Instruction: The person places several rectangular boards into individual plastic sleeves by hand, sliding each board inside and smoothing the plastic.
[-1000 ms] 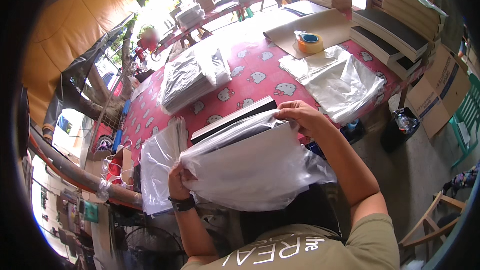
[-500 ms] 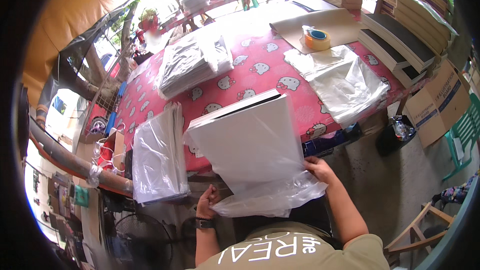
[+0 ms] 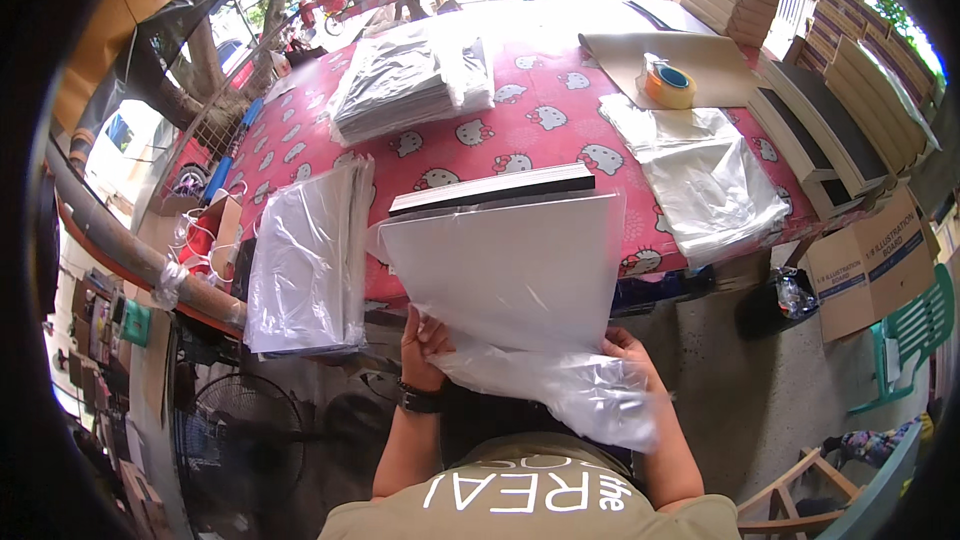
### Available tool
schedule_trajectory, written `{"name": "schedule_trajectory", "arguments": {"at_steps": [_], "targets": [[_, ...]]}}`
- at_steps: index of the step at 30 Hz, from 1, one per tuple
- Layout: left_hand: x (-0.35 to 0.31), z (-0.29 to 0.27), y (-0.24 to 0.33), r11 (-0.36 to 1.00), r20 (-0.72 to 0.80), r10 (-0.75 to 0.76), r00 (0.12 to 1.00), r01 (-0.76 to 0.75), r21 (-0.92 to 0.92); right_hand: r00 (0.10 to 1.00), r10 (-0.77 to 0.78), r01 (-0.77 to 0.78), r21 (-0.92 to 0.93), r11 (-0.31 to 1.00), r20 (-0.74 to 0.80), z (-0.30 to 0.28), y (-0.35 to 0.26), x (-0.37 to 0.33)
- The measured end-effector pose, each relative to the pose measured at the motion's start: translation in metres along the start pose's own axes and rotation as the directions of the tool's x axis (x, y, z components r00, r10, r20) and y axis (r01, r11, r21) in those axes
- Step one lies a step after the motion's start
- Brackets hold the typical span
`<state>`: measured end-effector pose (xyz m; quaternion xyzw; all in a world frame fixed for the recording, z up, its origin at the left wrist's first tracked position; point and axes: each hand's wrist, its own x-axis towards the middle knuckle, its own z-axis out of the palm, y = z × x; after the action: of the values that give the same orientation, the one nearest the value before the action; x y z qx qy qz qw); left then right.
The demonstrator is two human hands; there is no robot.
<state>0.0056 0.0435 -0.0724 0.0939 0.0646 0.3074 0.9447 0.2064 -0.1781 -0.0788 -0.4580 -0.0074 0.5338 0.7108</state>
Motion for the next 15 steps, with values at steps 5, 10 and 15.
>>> {"name": "schedule_trajectory", "arguments": {"at_steps": [5,10,15], "targets": [[-0.028,-0.058,0.001,0.992,-0.316,-0.123,0.941,0.114,-0.045,0.988,-0.117,0.108,0.094,0.99,0.103,0.01,0.004,-0.02],[-0.058,-0.121,-0.011,0.984,-0.545,-0.173,0.821,0.125,-0.124,0.989,0.103,-0.089,-0.134,0.987,0.104,-0.008,0.012,0.001],[-0.071,-0.144,-0.02,0.976,-0.593,-0.13,0.794,0.206,0.062,0.996,-0.088,0.086,-0.128,0.988,-0.009,-0.075,0.059,0.026]]}}
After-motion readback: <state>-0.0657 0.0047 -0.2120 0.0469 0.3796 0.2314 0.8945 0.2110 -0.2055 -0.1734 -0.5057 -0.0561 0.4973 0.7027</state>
